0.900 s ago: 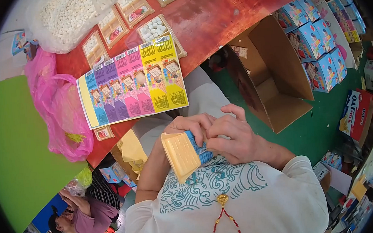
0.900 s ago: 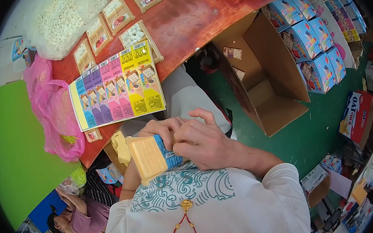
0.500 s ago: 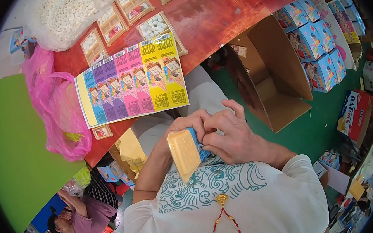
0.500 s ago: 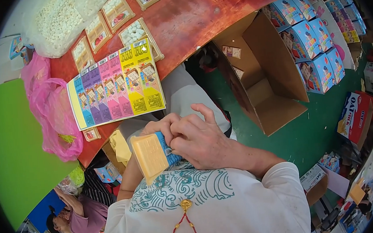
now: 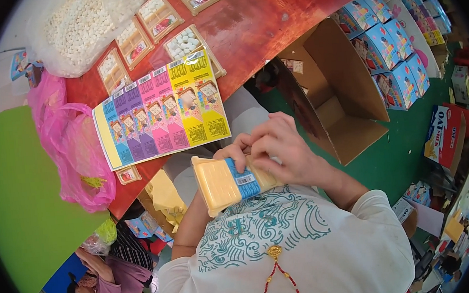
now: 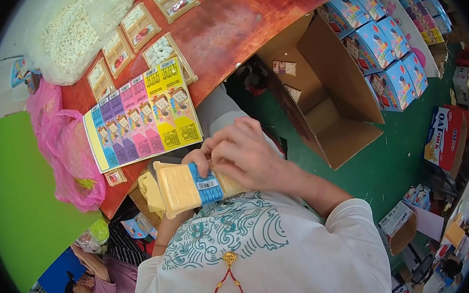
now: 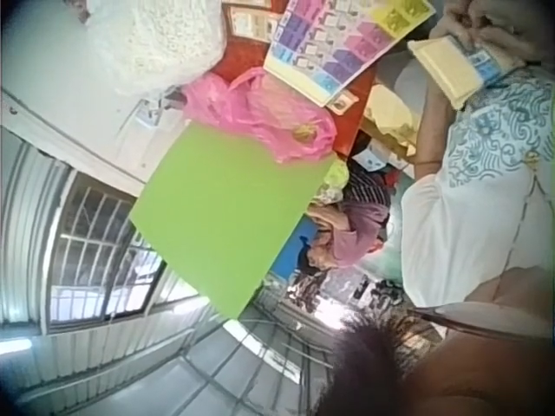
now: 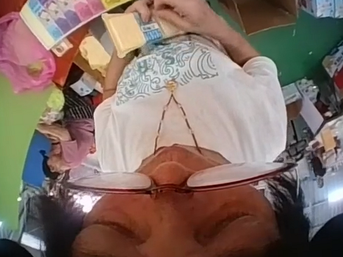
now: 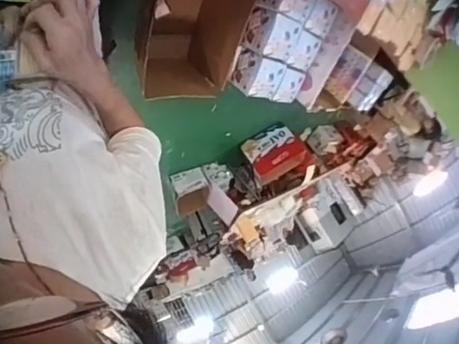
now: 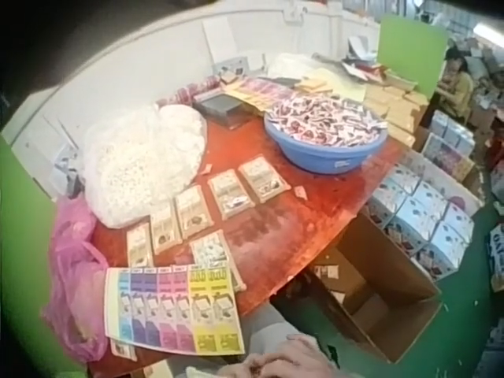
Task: Packaging small white items into plastic bags and sealing them with decorative cardboard headers.
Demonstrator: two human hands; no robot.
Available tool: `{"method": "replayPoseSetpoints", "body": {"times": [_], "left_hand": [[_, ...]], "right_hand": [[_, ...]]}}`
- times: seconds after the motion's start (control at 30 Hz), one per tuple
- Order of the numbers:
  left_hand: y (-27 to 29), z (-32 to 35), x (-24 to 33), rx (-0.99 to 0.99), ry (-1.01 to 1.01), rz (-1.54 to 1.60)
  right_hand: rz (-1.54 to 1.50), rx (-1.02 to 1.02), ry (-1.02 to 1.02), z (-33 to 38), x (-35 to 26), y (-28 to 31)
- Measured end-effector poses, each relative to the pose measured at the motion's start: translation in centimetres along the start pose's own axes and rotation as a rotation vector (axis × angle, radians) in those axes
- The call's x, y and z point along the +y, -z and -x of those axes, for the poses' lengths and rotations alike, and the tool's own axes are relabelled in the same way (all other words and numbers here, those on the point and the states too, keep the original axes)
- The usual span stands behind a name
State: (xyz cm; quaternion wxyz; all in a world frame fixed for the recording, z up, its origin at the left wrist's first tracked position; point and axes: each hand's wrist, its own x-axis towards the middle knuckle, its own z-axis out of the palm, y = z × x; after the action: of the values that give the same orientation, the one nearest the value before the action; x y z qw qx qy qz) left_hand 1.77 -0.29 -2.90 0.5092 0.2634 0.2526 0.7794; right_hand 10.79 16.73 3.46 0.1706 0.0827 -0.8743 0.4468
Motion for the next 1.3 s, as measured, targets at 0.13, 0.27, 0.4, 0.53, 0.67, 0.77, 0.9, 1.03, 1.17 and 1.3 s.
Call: {"method": "replayPoseSetpoints", "body": {"times": [0.13,0.27,0.4,0.53,0.67,0.77,0.9,1.03,1.17,1.3], "left_hand": [[-1.2,-0.8,0.7,0.058,-0.003,0.115],[-2.7,-1.6,0.6,0.364,0.063,0.260],[-2.8,-3.7,1.3,0.441,0.216,0.014],[-3.5,-5.2,1.6,0.451,0.168,-0.293],[-2.9,-4.7,0.3,0.449,0.234,-0.323],[-4.0,-4.5,0.1,0.442,0.227,-0.204],[-4.2,-3.7,0.5,0.466,0.206,-0.217],[-3.9,-2.4,-0.1,0.496,0.235,-0.458],[-4.3,-1.9,0.0,0.486,0.166,-0.528],[-3.8,-1.6,-0.4,0.524,0.155,-0.502]], "right_hand": [[-0.084,0.093,-0.041,0.1,-1.1,1.5],[0.005,0.010,-0.049,0.2,-1.4,0.6],[-0.176,0.129,-0.264,-0.1,2.6,1.8],[-0.577,-0.008,-0.526,0.2,3.1,3.5],[-0.836,-0.010,-0.624,2.1,4.4,2.5],[-1.022,0.078,-0.649,3.3,4.3,1.5],[-1.147,0.159,-0.638,4.1,3.9,0.9],[-1.134,0.177,-0.660,4.5,3.3,0.3],[-1.069,0.200,-0.649,5.1,2.8,-0.7],[-1.082,0.213,-0.644,5.4,2.6,-1.8]]}}
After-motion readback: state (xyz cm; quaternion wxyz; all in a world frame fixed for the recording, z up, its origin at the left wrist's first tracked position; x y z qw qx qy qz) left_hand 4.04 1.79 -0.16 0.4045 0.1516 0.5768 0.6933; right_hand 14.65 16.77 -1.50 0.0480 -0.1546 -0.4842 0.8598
